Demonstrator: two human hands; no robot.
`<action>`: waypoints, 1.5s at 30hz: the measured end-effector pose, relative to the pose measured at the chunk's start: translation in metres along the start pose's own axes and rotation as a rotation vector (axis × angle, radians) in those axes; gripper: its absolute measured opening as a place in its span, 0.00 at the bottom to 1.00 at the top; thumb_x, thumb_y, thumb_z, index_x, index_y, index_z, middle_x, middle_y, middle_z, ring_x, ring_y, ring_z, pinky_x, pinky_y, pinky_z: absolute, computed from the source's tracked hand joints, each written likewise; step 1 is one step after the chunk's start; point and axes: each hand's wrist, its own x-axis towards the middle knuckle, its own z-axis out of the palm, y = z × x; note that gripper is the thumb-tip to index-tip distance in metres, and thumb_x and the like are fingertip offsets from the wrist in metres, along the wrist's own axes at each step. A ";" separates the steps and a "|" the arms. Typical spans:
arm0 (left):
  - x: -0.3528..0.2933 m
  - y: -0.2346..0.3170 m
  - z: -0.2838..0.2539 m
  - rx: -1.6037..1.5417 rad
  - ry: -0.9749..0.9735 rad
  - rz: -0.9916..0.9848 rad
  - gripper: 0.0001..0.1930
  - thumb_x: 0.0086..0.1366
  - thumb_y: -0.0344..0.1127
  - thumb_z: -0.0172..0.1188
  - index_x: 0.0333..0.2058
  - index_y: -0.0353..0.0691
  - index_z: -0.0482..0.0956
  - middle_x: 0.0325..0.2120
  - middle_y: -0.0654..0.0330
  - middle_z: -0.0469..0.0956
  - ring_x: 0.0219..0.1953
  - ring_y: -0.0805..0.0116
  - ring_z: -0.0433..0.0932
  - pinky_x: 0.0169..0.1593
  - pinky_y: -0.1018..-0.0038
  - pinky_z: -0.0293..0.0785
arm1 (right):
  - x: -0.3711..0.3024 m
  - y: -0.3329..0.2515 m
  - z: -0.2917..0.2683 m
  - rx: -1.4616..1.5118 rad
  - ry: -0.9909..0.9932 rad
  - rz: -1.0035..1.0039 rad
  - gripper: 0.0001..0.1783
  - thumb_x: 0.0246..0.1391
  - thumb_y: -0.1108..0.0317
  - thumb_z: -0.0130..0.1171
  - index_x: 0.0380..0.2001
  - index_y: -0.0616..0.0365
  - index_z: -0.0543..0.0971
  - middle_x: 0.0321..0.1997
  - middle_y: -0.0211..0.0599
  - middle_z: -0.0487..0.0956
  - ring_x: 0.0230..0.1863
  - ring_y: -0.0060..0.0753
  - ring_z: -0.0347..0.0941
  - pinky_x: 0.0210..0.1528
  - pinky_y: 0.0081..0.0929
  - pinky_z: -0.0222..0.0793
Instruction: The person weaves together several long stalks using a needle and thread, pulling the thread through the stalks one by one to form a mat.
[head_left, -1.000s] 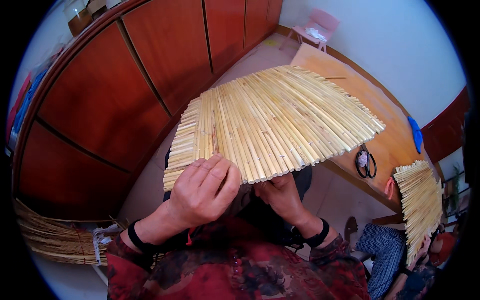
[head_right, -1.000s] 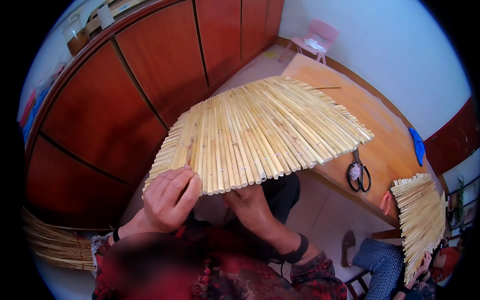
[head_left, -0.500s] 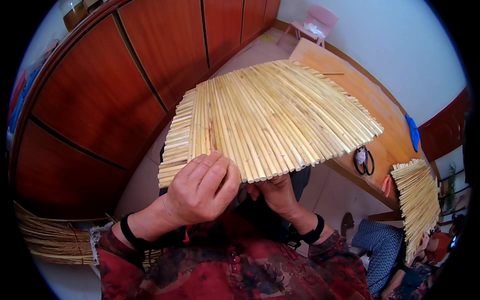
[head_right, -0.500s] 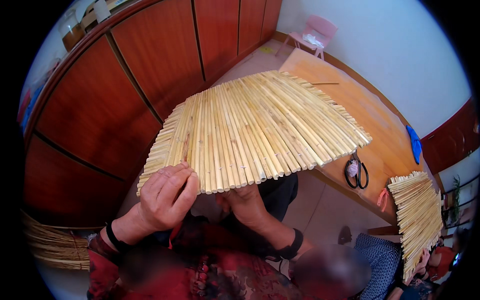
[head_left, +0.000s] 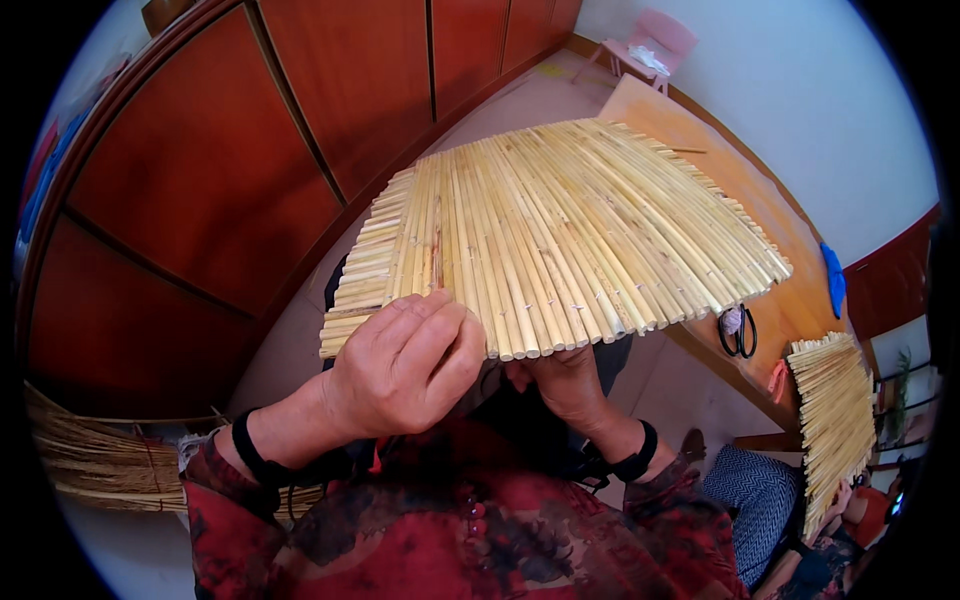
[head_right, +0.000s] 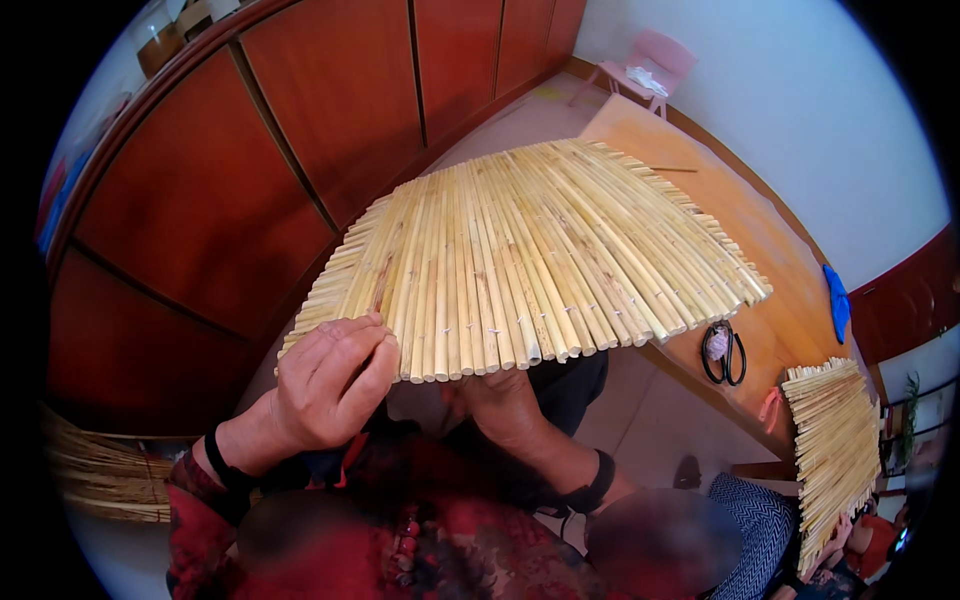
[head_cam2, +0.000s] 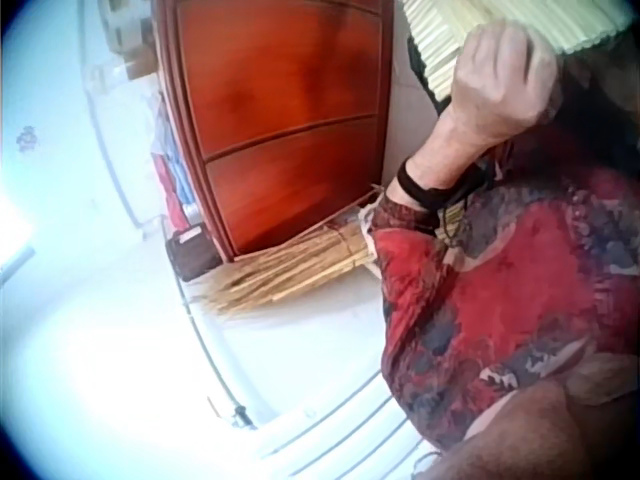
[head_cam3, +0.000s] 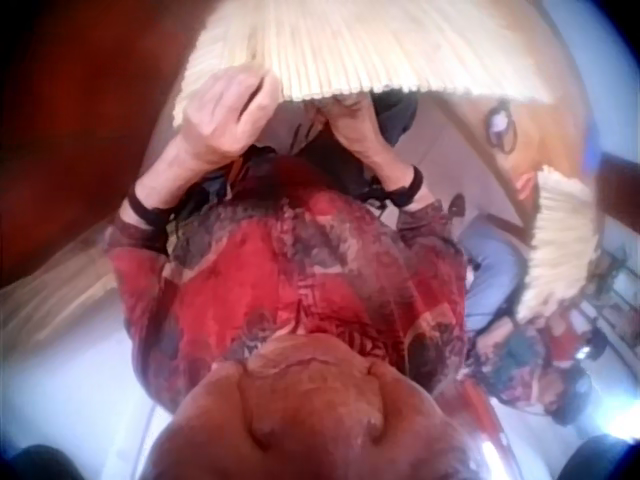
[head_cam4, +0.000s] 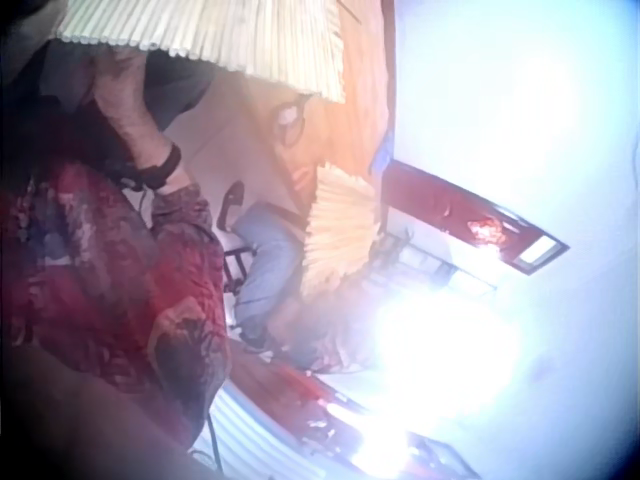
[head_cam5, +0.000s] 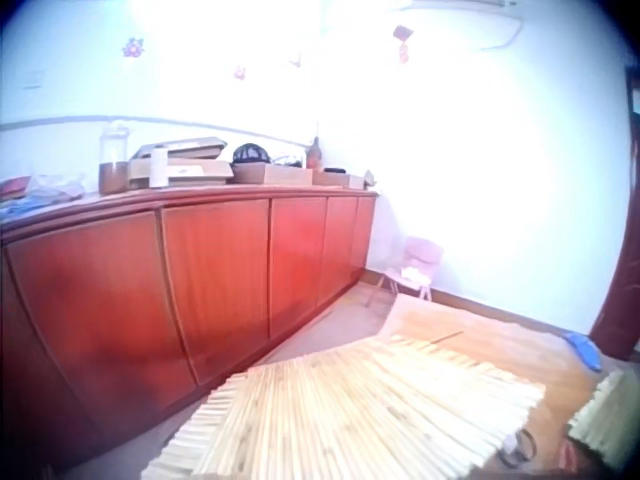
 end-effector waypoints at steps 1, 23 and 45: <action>-0.001 0.000 -0.001 0.005 -0.007 -0.004 0.12 0.48 0.29 0.57 0.34 0.32 0.74 0.28 0.52 0.75 0.31 0.60 0.80 0.34 0.71 0.78 | 0.001 0.001 0.000 -0.018 -0.022 -0.010 0.03 0.60 0.72 0.54 0.36 0.56 0.76 0.24 0.33 0.77 0.21 0.21 0.72 0.19 0.18 0.67; -0.003 0.000 0.001 -0.100 0.009 -0.049 0.15 0.46 0.24 0.60 0.36 0.28 0.74 0.28 0.51 0.75 0.29 0.56 0.78 0.33 0.69 0.78 | 0.013 -0.031 0.006 -0.030 -0.086 0.294 0.13 0.62 0.61 0.53 0.34 0.62 0.73 0.21 0.36 0.73 0.21 0.30 0.72 0.22 0.25 0.71; -0.015 -0.010 0.007 -0.024 0.010 0.012 0.13 0.47 0.30 0.57 0.34 0.32 0.74 0.28 0.53 0.75 0.32 0.59 0.80 0.34 0.72 0.78 | 0.018 -0.022 0.003 -0.059 -0.162 0.400 0.13 0.63 0.61 0.48 0.33 0.61 0.71 0.23 0.34 0.73 0.20 0.28 0.73 0.23 0.22 0.70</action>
